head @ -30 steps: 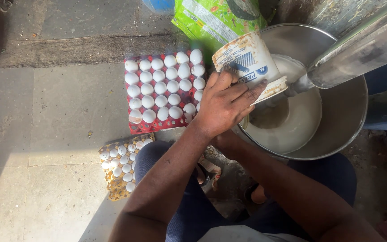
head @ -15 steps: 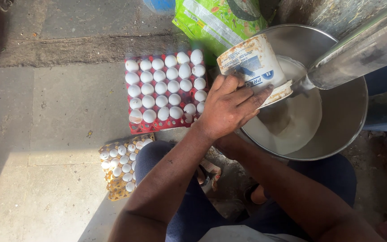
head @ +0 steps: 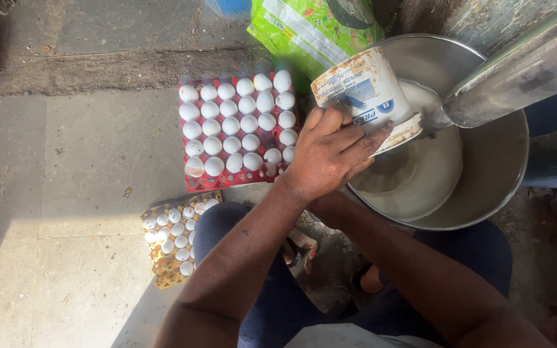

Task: Cracking multiple eggs into a container and pouring them into an industrial mixer.

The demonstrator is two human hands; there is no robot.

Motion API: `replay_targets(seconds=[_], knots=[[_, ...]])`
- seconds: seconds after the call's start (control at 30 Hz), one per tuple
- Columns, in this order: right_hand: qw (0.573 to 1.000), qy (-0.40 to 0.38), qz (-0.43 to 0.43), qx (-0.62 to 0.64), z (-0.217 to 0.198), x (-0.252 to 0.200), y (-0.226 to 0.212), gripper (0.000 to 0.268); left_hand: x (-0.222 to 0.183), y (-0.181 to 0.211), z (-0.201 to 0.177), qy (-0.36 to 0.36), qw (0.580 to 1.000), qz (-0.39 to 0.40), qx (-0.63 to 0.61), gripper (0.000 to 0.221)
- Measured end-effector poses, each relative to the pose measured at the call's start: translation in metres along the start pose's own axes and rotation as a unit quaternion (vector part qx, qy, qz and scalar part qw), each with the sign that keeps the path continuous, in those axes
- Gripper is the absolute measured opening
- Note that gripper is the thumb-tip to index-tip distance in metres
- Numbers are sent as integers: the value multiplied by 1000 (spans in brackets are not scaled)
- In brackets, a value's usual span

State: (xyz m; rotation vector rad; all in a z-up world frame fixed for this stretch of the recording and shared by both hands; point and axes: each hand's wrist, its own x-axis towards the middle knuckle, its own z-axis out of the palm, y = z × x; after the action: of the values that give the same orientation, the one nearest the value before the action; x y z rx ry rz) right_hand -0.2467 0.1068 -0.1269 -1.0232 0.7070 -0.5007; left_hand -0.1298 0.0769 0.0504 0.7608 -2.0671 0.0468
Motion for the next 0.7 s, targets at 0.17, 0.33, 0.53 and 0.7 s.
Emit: replay_targets(seconds=[0.17,0.33,0.53,0.7], knots=[[1000,-6,-14,8,3,-1,-4,40,0,1,-1,6,1000,-7,-1,59],[999,-15,-34,21,4,-2,-6,37,0,1,-3,10,1000,-5,12,57],[1000,18,-2,9,-20,12,38,43,0,0,-3,16,1000,-2,18,57],[999,6,-36,15,1,2,3,41,0,0,-5,17,1000,-9,8,57]])
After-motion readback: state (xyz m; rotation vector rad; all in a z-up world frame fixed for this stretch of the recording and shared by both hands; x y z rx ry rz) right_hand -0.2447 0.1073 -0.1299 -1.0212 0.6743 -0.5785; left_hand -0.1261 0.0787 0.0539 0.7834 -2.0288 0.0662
